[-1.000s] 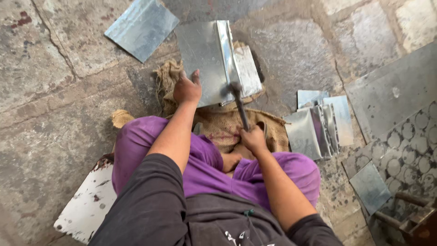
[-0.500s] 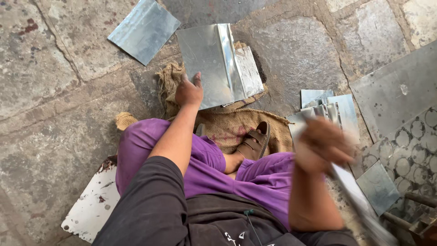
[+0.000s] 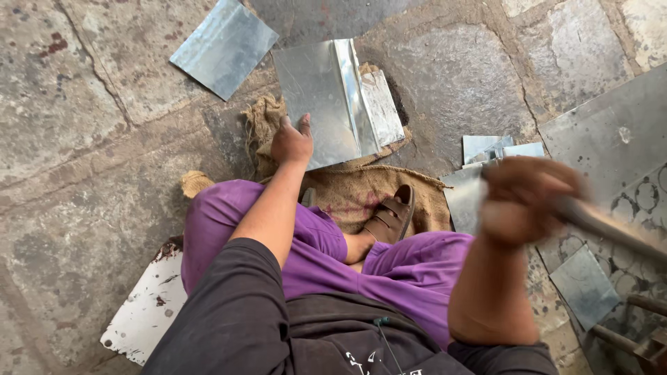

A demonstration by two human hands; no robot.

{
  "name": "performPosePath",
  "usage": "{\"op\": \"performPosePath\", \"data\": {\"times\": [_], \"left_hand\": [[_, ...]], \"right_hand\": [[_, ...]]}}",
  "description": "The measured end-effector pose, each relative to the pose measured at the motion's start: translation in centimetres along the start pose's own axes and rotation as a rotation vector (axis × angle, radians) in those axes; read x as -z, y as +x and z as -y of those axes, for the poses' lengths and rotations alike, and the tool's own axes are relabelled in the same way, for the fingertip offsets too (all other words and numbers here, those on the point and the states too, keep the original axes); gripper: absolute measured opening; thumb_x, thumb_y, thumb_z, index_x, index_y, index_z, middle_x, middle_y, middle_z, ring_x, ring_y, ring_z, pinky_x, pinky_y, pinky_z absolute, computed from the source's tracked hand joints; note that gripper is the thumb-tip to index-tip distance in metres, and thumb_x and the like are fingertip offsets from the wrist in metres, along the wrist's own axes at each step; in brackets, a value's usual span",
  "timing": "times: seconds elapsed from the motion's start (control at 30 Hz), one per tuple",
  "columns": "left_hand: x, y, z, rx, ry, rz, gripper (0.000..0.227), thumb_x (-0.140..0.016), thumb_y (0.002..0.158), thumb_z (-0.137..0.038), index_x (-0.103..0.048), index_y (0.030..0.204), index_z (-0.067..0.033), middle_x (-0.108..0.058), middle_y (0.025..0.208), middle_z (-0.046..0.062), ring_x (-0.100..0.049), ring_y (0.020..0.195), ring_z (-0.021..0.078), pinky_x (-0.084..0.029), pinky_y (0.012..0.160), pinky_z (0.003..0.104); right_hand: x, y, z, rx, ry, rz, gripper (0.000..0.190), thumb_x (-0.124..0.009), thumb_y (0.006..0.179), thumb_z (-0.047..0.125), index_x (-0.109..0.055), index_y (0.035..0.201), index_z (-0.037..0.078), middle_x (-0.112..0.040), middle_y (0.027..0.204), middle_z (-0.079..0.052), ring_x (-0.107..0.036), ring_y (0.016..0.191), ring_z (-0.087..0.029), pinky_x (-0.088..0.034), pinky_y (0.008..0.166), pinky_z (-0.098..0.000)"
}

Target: The person sits cross-legged on a stone floor and uses a hammer to repeatedly strike a rectangular metal sheet placed on a burlap sack. The person holds the metal sheet with one hand and strikes it with the other, occasionally adjusting the sheet's position. Several other metal sheets are visible nearby.

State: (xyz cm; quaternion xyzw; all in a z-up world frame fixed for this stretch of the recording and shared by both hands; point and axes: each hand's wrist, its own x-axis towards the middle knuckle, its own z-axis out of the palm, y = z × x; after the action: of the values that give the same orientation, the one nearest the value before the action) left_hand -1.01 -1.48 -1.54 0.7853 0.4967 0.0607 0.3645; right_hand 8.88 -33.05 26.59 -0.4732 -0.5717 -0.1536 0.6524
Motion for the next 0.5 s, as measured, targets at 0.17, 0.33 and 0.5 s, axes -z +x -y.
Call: {"op": "performPosePath", "data": {"times": [0.17, 0.33, 0.5], "left_hand": [[0.6, -0.4, -0.5, -0.034, -0.018, -0.038, 0.068, -0.042, 0.101, -0.067, -0.055, 0.122, -0.0031, -0.070, 0.075, 0.008, -0.071, 0.064, 0.0245, -0.052, 0.049, 0.038], [1.0, -0.8, -0.6, -0.042, -0.013, -0.059, 0.063, -0.046, 0.100, -0.063, -0.054, 0.123, -0.0040, -0.074, 0.084, 0.015, -0.075, 0.075, 0.0328, -0.056, 0.058, 0.045], [0.3, -0.9, 0.2, -0.060, -0.018, -0.051, 0.058, -0.047, 0.103, -0.060, -0.057, 0.118, -0.0051, -0.075, 0.088, 0.018, -0.075, 0.080, 0.0372, -0.058, 0.067, 0.049]], "right_hand": [[-3.2, -6.7, -0.8, -0.147, 0.035, -0.150, 0.018, -0.054, 0.100, 0.020, -0.061, 0.085, 0.014, -0.056, 0.066, -0.001, -0.052, 0.053, -0.014, -0.051, 0.055, -0.0424], [-8.4, -19.3, -6.3, -1.133, -0.771, 0.330, 0.015, -0.069, 0.088, 0.017, -0.070, 0.082, 0.004, -0.066, 0.070, -0.008, -0.062, 0.063, -0.022, -0.054, 0.065, -0.0424], [-6.4, -11.7, -4.7, -1.143, -0.463, -0.002, 0.012, -0.066, 0.098, 0.012, -0.071, 0.093, 0.003, -0.066, 0.079, -0.006, -0.058, 0.068, -0.016, -0.046, 0.059, -0.0334]]}}
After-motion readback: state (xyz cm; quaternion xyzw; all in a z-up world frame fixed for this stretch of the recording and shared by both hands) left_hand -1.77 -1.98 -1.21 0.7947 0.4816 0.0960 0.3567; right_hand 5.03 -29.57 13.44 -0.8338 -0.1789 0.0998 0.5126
